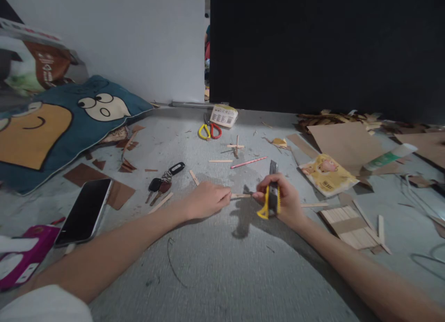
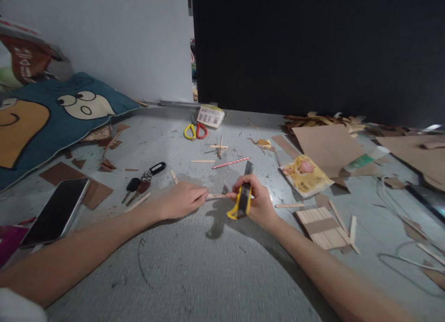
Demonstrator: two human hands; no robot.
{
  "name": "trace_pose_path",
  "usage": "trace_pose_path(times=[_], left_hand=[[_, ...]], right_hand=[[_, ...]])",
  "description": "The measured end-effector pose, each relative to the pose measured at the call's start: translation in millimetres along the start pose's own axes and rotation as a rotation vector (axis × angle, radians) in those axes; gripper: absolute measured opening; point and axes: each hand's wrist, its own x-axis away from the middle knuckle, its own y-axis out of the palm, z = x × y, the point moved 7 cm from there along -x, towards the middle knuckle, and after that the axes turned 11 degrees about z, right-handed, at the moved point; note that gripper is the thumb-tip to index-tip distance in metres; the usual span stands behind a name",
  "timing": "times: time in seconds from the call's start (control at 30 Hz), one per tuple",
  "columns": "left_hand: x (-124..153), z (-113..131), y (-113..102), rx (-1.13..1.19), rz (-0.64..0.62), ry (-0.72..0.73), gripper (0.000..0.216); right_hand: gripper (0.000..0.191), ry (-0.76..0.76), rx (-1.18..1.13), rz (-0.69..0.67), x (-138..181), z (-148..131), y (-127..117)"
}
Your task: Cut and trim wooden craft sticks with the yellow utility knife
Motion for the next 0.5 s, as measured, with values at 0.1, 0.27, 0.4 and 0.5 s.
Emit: trace_pose_path(times=[0.1, 0.27, 0.4, 0.5], left_hand=[[-1.1, -0.1, 0.5, 0.019, -0.023, 0.025, 0.032], [-2.6, -2.7, -3.1, 0.102, 0.012, 0.012, 0.031], [-3.0, -2.5, -4.6, 0.098, 0.012, 0.001, 0.035], [-3.2, -1.4, -4.3, 0.085, 0.002, 0.012, 0.033]], right_hand=[[0.047, -0.067, 0.125, 0.014, 3.7, -4.7, -6.6], [0.047, 0.001, 0.049, -0.041, 5.8, -1.3, -0.2], [0.037, 0.029, 0.079, 0.008, 1.3, 0.4, 1.9], [0.027, -0.007, 0.107, 0.002, -1.5, -6.3, 0.5]])
